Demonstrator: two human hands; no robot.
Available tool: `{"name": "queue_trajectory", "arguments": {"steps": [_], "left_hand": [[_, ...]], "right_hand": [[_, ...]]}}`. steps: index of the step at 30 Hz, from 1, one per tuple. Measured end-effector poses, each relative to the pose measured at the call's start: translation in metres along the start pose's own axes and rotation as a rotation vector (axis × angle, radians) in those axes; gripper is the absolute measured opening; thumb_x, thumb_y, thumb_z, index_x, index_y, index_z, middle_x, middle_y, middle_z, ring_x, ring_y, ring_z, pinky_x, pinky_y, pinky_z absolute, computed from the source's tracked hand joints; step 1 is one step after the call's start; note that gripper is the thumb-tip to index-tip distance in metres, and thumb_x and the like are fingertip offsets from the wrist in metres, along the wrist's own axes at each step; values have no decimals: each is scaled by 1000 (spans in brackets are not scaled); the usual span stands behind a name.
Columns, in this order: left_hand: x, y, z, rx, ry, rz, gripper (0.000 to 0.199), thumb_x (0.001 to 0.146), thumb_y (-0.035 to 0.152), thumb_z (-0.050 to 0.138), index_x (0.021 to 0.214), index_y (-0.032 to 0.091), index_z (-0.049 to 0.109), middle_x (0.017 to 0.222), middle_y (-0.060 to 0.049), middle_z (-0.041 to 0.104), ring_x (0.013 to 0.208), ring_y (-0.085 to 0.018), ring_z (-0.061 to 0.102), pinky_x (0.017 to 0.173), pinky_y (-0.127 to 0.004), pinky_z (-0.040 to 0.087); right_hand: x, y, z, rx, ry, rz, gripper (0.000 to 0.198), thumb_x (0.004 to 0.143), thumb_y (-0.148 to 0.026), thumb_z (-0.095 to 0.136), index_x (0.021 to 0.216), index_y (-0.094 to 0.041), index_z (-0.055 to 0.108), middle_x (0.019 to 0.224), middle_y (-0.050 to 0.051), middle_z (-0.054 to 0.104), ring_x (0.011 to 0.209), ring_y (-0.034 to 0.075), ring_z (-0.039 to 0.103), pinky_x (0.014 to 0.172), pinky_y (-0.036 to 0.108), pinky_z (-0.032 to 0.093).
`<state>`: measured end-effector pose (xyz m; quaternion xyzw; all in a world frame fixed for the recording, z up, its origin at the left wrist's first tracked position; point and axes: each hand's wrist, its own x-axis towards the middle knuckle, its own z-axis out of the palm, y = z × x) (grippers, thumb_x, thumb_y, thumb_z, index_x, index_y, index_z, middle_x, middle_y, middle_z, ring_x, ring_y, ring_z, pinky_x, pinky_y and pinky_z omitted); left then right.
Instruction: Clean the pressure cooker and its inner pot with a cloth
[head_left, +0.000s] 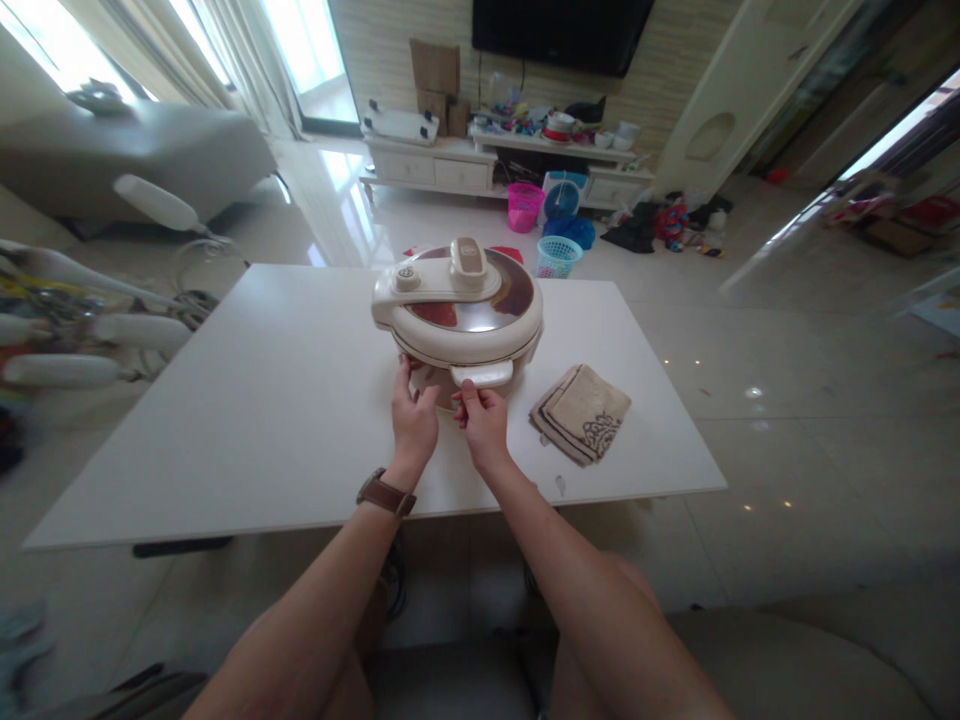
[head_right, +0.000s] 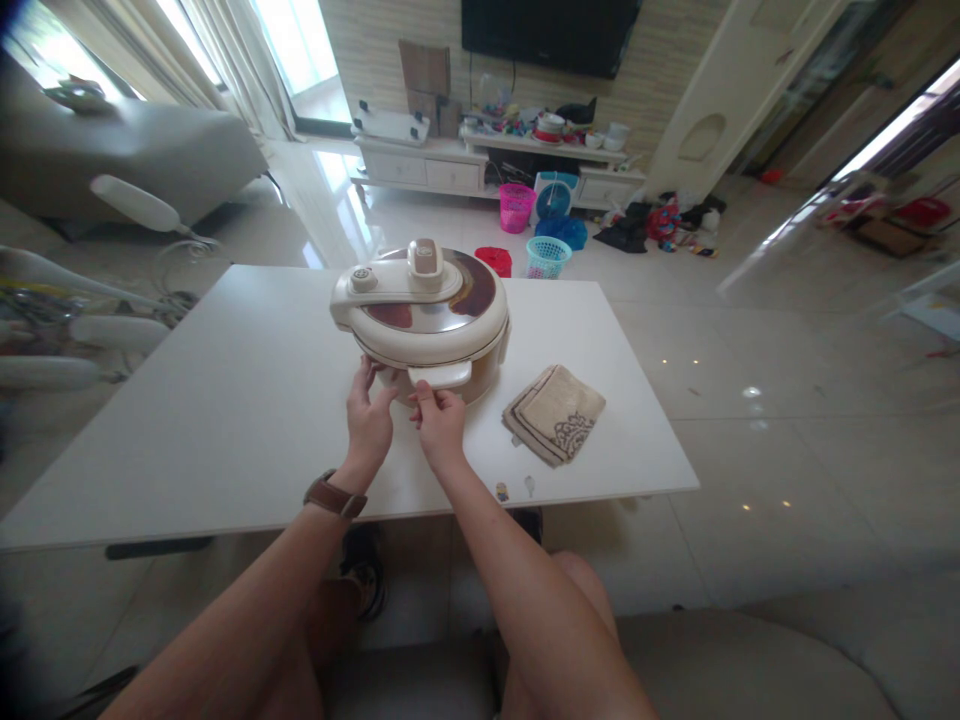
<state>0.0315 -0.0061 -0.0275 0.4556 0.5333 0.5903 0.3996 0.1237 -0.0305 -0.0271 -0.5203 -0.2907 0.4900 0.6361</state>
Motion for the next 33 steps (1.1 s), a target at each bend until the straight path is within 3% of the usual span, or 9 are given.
{"name": "queue_trajectory", "arguments": {"steps": [33], "left_hand": [[1, -3, -1, -4, 0, -8, 75, 81, 15, 65, 155, 19, 52, 160, -12, 53, 151, -27, 46, 128, -40, 31]], "right_hand": [[0, 0, 0, 46, -4, 2, 65, 66, -82, 76, 66, -18, 68, 46, -3, 54, 42, 9, 45, 43, 24, 32]]}}
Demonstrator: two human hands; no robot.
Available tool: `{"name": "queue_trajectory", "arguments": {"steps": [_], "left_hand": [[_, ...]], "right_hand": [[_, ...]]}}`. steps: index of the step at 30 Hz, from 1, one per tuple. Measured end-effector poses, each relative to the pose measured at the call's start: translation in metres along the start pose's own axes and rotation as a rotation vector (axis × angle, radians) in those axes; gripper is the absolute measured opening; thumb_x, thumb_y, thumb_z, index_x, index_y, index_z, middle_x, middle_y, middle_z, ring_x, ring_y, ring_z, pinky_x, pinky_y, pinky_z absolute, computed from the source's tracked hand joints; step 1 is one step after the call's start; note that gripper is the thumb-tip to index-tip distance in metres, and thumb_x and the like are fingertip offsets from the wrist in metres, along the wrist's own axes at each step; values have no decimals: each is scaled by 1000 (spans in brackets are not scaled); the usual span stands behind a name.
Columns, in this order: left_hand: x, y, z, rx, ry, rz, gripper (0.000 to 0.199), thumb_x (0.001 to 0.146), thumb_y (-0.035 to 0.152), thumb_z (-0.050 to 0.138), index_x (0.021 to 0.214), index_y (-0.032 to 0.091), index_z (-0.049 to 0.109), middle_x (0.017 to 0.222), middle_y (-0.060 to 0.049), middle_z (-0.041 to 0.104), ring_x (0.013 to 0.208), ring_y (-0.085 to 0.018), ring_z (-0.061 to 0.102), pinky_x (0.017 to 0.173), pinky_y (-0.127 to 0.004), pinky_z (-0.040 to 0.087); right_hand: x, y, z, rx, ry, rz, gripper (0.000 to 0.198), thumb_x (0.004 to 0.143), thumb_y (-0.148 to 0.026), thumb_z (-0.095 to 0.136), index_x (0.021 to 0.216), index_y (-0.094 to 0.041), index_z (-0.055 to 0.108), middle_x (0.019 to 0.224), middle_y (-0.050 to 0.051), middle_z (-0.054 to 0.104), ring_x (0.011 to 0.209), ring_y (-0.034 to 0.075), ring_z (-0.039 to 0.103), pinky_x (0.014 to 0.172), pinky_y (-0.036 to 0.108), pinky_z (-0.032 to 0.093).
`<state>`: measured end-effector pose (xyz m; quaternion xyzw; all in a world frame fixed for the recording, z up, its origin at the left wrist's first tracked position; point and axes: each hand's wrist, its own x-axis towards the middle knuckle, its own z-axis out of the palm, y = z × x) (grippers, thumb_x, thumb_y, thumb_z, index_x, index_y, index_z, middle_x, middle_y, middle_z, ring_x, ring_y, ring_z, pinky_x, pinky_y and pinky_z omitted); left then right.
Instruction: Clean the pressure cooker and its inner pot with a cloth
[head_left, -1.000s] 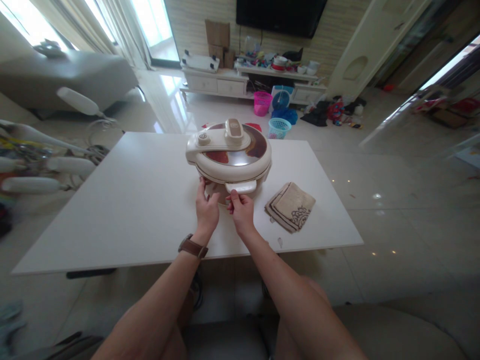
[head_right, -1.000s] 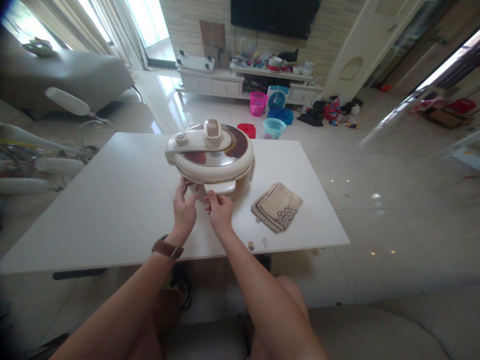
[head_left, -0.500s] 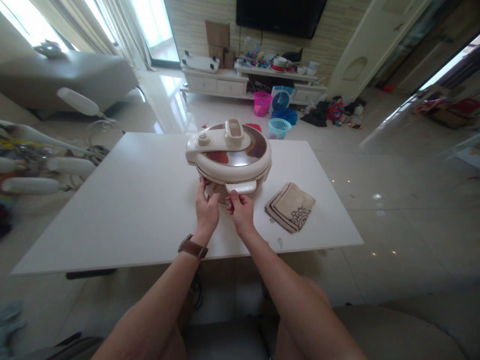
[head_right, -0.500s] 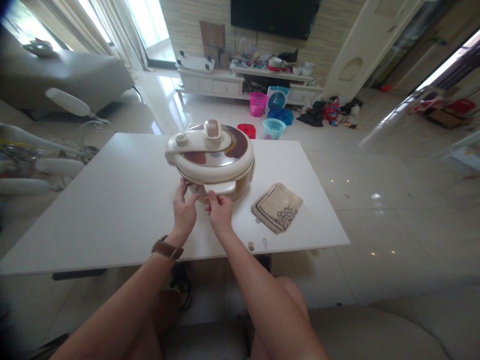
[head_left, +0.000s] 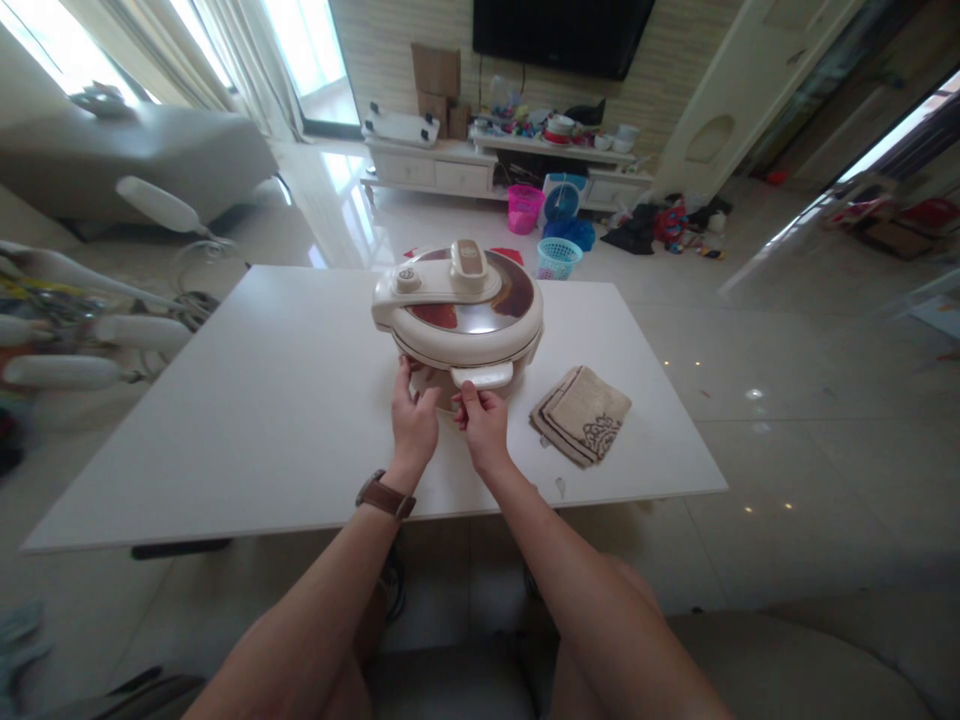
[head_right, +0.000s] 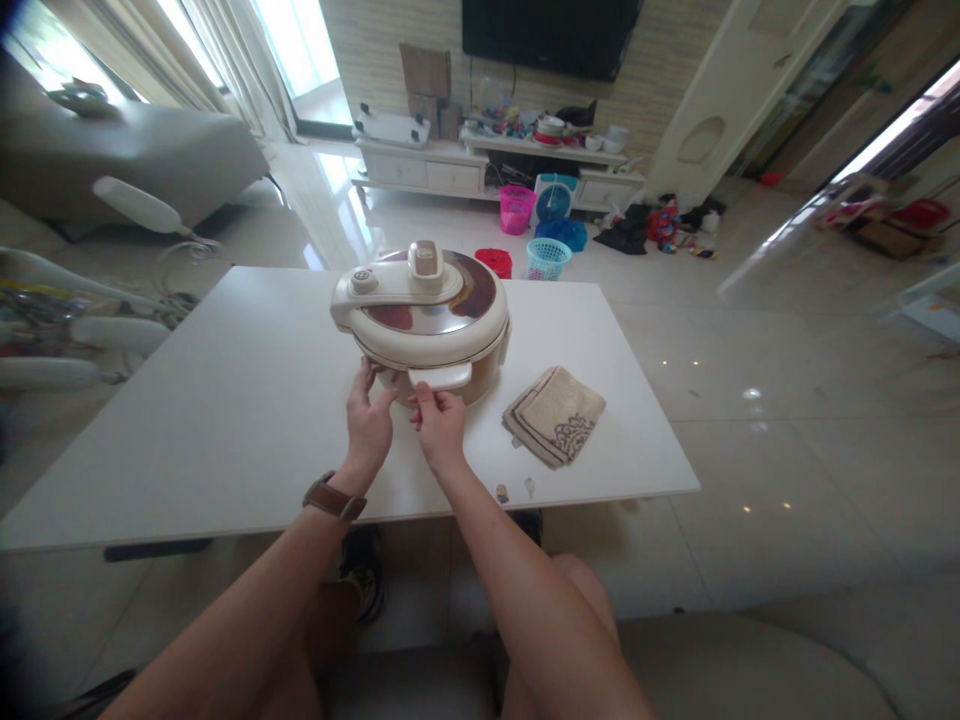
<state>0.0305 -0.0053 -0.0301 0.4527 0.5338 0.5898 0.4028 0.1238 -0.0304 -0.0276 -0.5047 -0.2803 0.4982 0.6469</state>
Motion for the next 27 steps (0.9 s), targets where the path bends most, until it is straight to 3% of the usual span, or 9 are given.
{"name": "queue_trajectory", "arguments": {"steps": [27], "left_hand": [[1, -3, 0, 2, 7, 8, 75, 80, 15, 65, 154, 19, 53, 159, -12, 54, 152, -28, 44, 128, -42, 33]], "right_hand": [[0, 1, 0, -19, -9, -7, 63, 69, -82, 73, 66, -19, 68, 47, -2, 55, 43, 10, 45, 44, 25, 33]]}}
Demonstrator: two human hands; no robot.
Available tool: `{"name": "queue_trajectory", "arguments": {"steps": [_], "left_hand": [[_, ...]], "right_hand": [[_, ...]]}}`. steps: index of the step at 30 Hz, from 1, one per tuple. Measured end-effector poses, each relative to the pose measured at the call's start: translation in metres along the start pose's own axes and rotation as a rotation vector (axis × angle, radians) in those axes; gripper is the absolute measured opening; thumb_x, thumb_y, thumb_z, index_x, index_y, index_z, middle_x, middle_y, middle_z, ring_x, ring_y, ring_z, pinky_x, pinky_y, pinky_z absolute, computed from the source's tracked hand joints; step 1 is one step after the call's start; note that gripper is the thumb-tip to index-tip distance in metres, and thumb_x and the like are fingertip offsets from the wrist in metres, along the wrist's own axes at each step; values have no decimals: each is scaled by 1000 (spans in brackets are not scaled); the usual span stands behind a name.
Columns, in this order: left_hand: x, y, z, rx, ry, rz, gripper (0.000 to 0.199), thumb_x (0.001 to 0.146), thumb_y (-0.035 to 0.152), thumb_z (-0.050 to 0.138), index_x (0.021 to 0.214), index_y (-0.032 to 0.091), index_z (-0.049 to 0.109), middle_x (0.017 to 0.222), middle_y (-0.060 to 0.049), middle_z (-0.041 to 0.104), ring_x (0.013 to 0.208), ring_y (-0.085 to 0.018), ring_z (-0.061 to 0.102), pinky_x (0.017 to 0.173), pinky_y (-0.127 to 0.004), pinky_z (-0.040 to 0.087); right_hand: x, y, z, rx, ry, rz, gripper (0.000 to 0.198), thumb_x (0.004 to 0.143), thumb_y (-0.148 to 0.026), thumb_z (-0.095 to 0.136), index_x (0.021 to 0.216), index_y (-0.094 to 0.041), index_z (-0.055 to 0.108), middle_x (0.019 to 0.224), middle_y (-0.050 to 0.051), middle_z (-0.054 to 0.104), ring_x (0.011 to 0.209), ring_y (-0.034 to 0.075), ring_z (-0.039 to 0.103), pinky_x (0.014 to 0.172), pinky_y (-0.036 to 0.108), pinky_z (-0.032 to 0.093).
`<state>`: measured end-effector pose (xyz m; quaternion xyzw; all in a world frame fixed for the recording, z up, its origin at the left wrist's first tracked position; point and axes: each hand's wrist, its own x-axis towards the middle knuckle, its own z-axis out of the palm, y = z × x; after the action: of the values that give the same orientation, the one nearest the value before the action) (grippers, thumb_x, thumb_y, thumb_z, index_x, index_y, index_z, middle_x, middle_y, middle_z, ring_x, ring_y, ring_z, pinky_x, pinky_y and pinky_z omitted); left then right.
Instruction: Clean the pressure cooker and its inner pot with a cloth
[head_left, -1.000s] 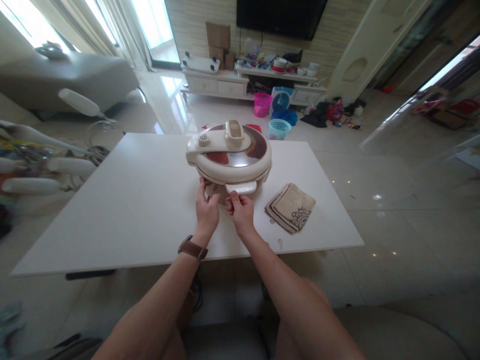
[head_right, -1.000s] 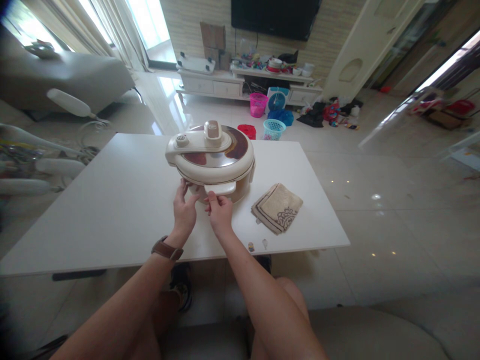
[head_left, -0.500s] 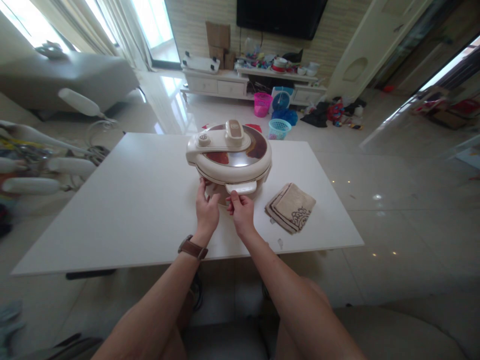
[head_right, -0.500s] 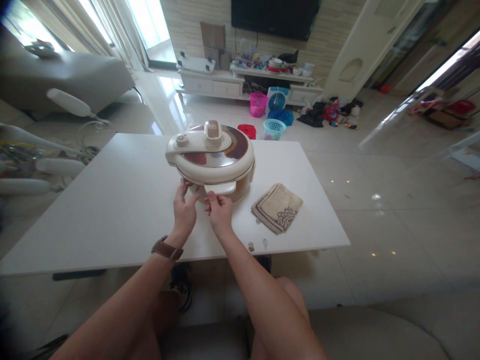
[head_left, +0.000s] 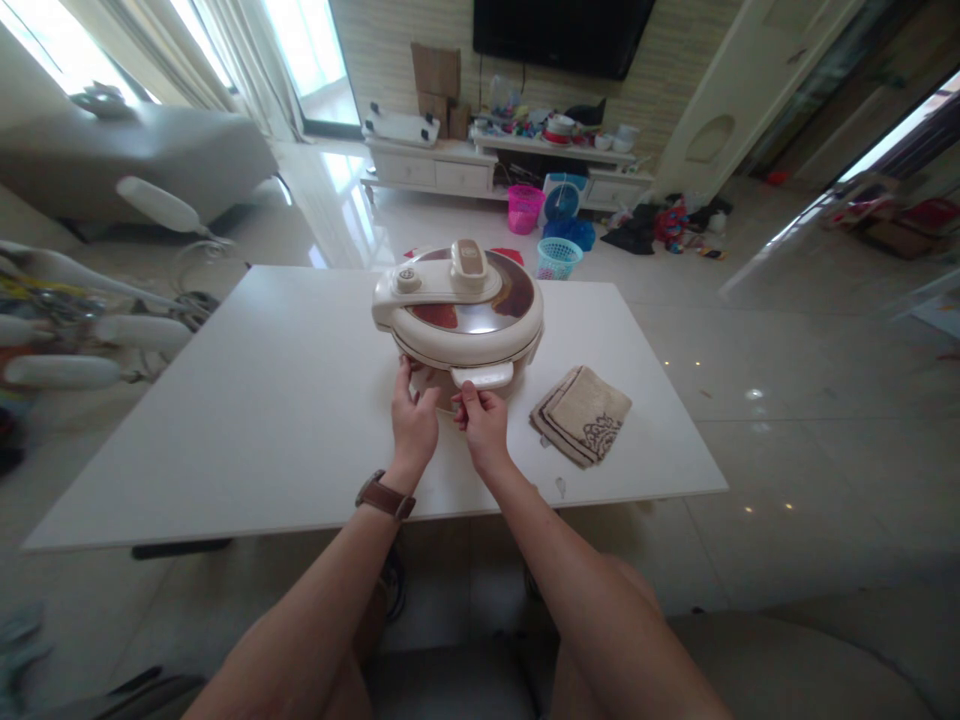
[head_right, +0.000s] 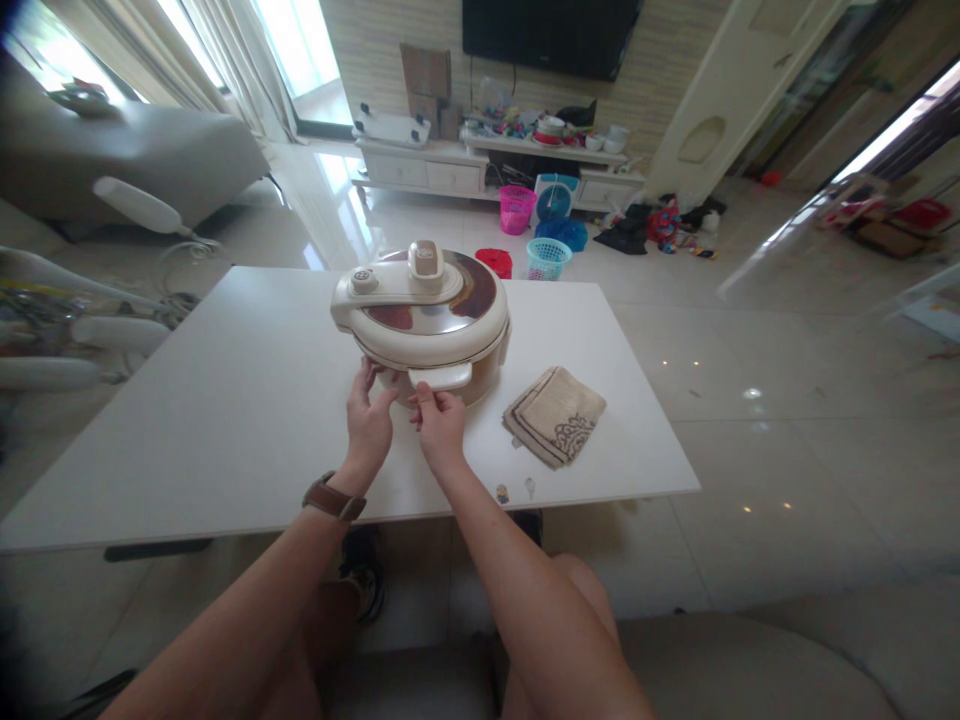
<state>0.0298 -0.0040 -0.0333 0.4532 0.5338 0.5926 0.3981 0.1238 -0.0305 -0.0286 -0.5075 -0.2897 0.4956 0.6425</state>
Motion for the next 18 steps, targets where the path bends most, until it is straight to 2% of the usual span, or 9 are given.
{"name": "queue_trajectory", "arguments": {"steps": [13, 18], "left_hand": [[1, 2, -2, 12, -29, -6, 74, 82, 14, 64, 154, 20, 52, 159, -10, 53, 153, -27, 43, 129, -41, 31], [1, 5, -1, -14, -23, -17, 74, 81, 14, 64, 154, 18, 52, 156, -13, 56, 151, -28, 46, 127, -41, 34]], "right_hand": [[1, 0, -2, -13, -4, 4, 62, 71, -80, 73, 66, -18, 68, 48, -2, 55, 44, 10, 44, 44, 26, 34], [1, -5, -14, -76, -25, 26, 55, 65, -72, 81, 65, -19, 66, 50, -2, 57, 46, 11, 45, 46, 26, 34]]}}
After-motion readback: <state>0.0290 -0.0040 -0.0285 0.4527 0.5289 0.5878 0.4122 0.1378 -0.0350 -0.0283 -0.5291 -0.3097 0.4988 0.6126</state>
